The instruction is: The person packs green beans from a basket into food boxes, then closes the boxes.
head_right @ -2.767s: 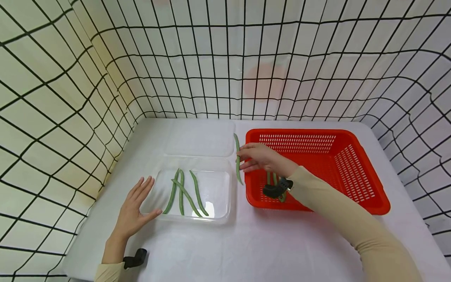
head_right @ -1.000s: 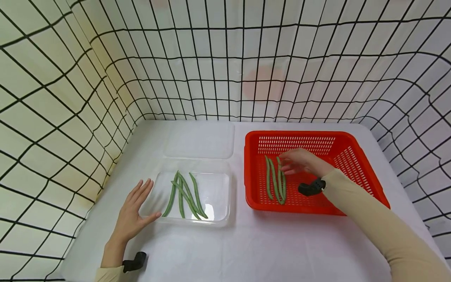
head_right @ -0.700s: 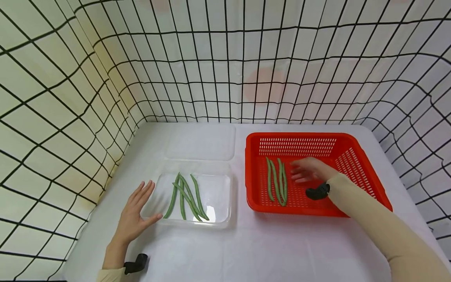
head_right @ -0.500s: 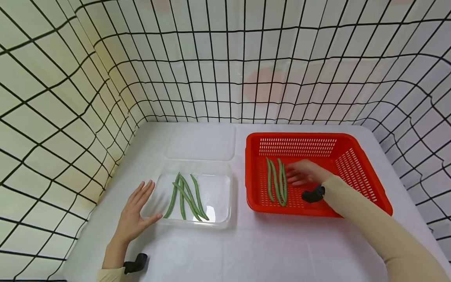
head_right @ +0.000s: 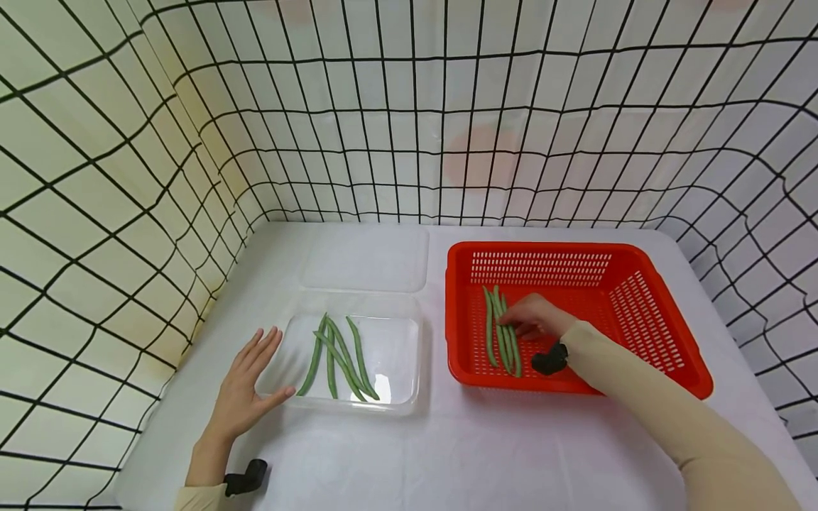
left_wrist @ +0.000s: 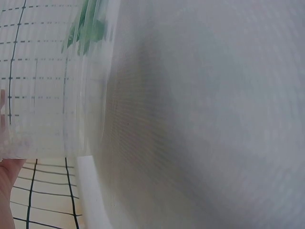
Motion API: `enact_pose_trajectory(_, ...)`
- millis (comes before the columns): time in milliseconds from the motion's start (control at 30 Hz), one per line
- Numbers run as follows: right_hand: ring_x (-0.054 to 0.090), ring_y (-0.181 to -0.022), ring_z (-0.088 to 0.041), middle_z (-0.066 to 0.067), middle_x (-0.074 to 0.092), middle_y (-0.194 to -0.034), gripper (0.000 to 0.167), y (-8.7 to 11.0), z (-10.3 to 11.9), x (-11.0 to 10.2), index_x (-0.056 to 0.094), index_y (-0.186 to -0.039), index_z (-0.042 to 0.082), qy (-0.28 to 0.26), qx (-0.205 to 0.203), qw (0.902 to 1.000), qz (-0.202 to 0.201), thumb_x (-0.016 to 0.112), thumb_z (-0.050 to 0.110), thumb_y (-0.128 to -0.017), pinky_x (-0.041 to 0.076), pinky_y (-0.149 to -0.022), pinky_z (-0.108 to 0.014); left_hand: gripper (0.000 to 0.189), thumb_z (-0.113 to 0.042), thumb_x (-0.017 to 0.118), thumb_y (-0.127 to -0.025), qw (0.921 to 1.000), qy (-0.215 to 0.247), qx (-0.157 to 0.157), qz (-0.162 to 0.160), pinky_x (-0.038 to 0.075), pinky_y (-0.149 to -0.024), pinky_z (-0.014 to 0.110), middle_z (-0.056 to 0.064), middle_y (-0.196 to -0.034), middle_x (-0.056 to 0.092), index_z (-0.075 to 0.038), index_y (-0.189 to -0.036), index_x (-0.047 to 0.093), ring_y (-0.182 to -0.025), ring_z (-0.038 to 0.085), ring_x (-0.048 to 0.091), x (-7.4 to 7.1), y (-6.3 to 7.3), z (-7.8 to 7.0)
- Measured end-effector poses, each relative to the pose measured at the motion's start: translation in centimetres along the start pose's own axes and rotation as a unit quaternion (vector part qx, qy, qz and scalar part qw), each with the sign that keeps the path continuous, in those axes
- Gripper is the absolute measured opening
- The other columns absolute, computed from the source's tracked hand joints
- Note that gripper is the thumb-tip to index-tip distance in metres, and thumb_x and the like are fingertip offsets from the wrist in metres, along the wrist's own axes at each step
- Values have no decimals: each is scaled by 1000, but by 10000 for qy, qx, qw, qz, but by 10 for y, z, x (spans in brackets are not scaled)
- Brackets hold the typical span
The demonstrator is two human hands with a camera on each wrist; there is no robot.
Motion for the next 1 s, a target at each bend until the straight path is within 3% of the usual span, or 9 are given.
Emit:
enact_pose_trajectory(200,64,-68,-19,-8,68,-84,42,3,2,-4,54,-122,-11,-315,-216,9993,-64,60,19,-94,55,-68,-37,92,-53,75,-73,10000,-55,6,1,31,-95,64,4,-151,34,-13,-147,37,-139,31,22,1,0,0)
enact_pose_trajectory(333,66,-67,-18,-21,61,-108,56,10,4,-12,30,-140,-13,-674,-191,9974,-195,51,20,-99,55,-67,-35,93,-49,77,-72,10000,-82,11,7,32,-94,64,5,-150,34,-14,-148,37,-139,31,22,0,0,-1)
enact_pose_trajectory(433,67,-70,-19,-31,46,-126,62,14,8,-17,15,-146,-10,-887,-194,9956,-243,44,23,-102,55,-68,-34,92,-51,76,-73,9999,-106,5,18,33,-94,63,5,-150,34,-14,-148,37,-139,31,23,-1,0,-1)
enact_pose_trajectory(533,68,-73,-19,-33,43,-129,65,19,17,-20,8,-148,-7,-1012,-294,9941,-276,40,27,-103,55,-68,-35,92,-47,77,-72,9999,-131,-5,25,34,-93,63,5,-151,34,-14,-148,37,-139,30,23,-1,0,-1)
enact_pose_trajectory(767,68,-71,-17,-22,53,-112,66,30,47,-14,16,-148,-6,-1035,-626,9921,-334,44,31,-101,55,-73,-40,93,-43,79,-70,9999,-160,-37,14,34,-94,63,4,-151,34,-14,-148,37,-139,30,22,-1,-1,1)
enact_pose_trajectory(1000,66,-65,-15,-15,54,-100,62,39,84,12,32,-142,-4,-1181,-811,9895,-201,52,35,-98,55,-71,-37,93,-43,79,-70,9999,-114,-55,32,33,-94,63,3,-151,34,-15,-148,36,-140,30,21,0,0,2)
Point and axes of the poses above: each hand's wrist, its own y-axis away from the middle knuckle, its own x-axis out of the palm, z = x × y, the point moved 9 cm from there along -y, towards the middle knuckle
